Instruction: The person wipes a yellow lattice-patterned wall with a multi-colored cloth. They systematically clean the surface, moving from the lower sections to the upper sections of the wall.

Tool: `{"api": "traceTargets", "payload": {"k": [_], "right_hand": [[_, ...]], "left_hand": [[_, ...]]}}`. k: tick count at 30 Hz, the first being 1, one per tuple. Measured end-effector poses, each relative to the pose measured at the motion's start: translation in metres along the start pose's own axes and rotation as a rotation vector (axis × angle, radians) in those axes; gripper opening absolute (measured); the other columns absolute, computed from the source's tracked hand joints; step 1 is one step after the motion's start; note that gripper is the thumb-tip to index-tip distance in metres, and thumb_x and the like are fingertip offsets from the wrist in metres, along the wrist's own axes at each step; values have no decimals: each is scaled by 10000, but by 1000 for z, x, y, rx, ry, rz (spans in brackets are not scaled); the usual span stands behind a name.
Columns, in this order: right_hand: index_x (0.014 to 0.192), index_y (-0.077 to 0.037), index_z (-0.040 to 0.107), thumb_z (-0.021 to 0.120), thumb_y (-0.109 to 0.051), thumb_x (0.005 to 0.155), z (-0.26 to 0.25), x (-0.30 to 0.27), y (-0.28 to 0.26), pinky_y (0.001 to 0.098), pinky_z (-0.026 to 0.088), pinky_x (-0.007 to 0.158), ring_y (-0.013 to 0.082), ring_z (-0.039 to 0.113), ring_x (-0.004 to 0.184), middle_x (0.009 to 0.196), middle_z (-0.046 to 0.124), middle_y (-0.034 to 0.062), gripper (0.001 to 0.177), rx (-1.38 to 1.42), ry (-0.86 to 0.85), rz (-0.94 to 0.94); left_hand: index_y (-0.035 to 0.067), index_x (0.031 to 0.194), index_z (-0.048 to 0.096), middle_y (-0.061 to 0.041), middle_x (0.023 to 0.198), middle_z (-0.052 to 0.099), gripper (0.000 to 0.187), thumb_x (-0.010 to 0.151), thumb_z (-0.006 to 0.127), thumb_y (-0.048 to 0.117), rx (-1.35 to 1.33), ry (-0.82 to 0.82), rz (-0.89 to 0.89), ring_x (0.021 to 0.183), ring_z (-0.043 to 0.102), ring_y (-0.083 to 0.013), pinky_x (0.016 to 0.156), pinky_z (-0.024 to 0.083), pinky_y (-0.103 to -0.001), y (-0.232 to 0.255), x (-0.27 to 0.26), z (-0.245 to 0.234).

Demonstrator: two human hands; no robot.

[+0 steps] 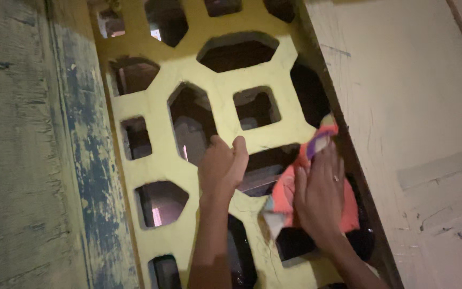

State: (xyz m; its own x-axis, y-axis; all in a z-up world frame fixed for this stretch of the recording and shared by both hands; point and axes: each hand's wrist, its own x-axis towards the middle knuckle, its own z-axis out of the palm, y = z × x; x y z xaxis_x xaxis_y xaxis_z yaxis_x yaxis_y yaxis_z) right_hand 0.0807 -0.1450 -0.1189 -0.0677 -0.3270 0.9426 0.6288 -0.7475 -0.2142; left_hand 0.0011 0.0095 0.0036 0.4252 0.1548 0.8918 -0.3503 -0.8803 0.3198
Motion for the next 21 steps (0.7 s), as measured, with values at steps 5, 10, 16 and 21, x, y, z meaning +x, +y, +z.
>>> {"api": "traceTargets", "payload": {"k": [5,10,16,21], "right_hand": [[1475,-53,423,579,-249,917,-39,-21,8,569,293,1188,374,462,1402,1531,488,228,612,45,-159,-410],[1555,-24,479,442,-236,1134,-38,-26,-9,487,512,889,298,603,1069,1283,513,244,473,908,-140,663],[1518,-37,377,494,-299,948,-36,-34,13,495,369,1088,382,442,1363,1490,459,230,638,100,-279,-291],[1535,51,323,433,-221,1002,-45,-39,16,504,141,1250,407,204,1553,1613,313,281,609,112,-352,-386]], "left_hand": [[-93,1154,543,-364,1074,681,584,911,432,426,14,20,-20,1032,675,-509,948,518,-563,6,-2,-1],[-75,1152,558,-344,1085,689,564,917,423,420,31,-13,-36,1021,696,-478,932,537,-546,6,-1,-1],[-73,1123,569,-322,1047,702,558,914,438,428,72,53,-2,978,699,-468,908,542,-552,8,-4,1],[-165,1381,346,-389,1226,604,745,958,494,430,35,0,53,1170,608,-484,1052,472,-520,3,-14,1]]}}
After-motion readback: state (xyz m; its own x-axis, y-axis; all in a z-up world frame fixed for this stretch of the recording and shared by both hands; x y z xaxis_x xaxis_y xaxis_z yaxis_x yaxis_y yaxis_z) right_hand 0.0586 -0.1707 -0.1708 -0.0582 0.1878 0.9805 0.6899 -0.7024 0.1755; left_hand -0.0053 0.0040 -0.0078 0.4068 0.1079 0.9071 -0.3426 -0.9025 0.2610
